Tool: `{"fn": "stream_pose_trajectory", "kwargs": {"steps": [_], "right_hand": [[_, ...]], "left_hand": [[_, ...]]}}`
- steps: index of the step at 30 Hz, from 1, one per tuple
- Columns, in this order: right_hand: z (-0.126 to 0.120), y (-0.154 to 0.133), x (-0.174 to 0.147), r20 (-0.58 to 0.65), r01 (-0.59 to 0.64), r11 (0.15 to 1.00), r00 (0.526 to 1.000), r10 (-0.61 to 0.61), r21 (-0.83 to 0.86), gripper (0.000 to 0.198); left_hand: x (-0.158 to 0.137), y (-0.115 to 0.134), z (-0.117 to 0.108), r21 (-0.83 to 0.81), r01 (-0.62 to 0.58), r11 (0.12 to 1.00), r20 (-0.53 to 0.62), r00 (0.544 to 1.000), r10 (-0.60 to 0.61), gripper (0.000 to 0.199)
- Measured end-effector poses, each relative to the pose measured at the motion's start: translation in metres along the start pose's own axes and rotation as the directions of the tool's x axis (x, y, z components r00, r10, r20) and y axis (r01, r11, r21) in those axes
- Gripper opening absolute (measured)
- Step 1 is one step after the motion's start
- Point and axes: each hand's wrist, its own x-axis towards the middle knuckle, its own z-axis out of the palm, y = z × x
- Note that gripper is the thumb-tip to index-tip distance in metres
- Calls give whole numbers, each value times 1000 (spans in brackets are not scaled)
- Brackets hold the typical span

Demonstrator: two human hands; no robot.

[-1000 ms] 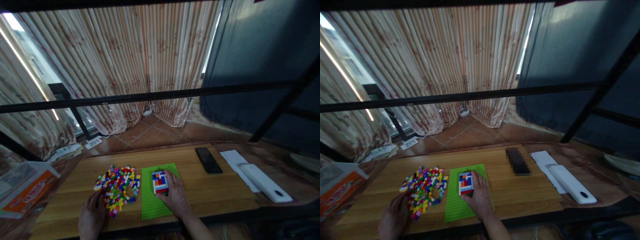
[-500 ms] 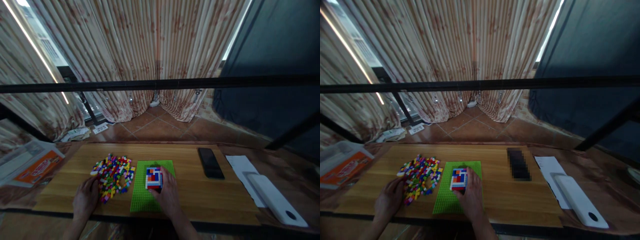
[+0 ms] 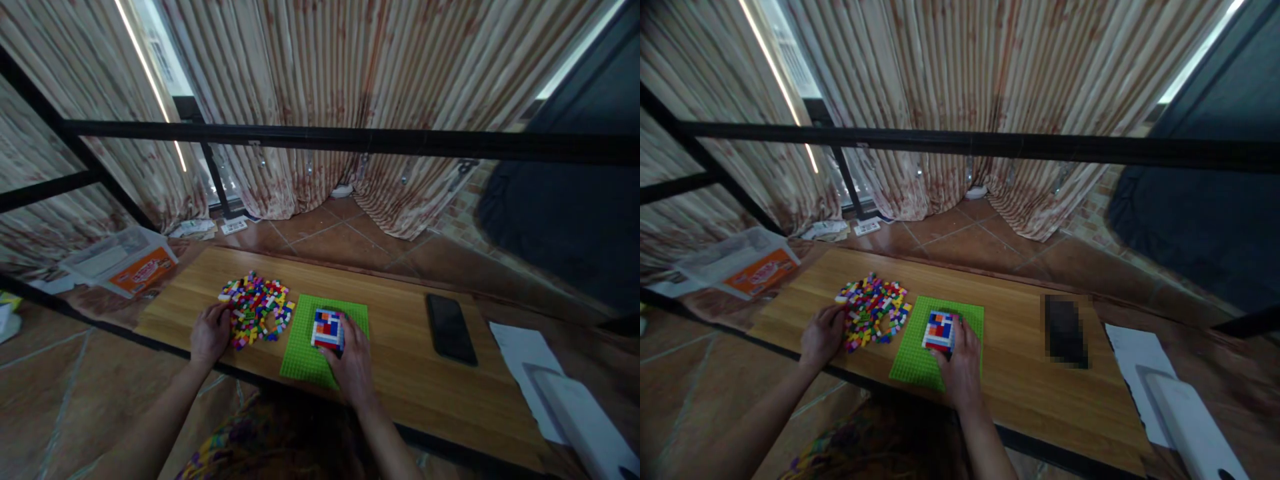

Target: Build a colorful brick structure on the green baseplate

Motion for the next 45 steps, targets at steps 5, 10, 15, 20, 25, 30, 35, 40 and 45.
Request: {"fn": "stream_pose_trajectory", "kwargs": {"steps": [5,10,15,20,25,30,35,40,45], "right_hand": [[-2,3,-1,34,40,999,999,-40,-20,72],[-4,3,1,27,46,999,999,-45,-25,73],[-6,3,3,14,49,999,999,-49,15,72],[-9,1,4,23,31,999,999,-31,26,70],[-11,1,2,17,-10,1000,1000,9,26,69],[-10,9,0,6,-4,1000,1000,4,-2,69],[-9,18,-3,-5,-32,999,999,31,-44,71],[-10,9,-3,-9,-49,998,999,49,-41,71],[-32,3,-1,142,-129,982,984,109,140,70]], "left_hand": [[-3,3,0,-23,13,1000,-14,1000,-14,40],[-5,5,0,-61,-15,998,-26,1000,14,38],[-6,5,-1,-73,-26,997,-25,999,24,36],[-6,6,-2,-92,-36,995,-21,999,35,37],[-9,5,-2,-126,-27,992,-26,999,24,35],[-12,4,0,-166,-46,985,-36,999,41,34],[-14,6,-1,-185,-43,982,-46,998,35,35],[-14,6,-1,-192,-34,981,-39,999,27,35],[-12,2,0,-172,-45,984,-28,999,41,39]]}}
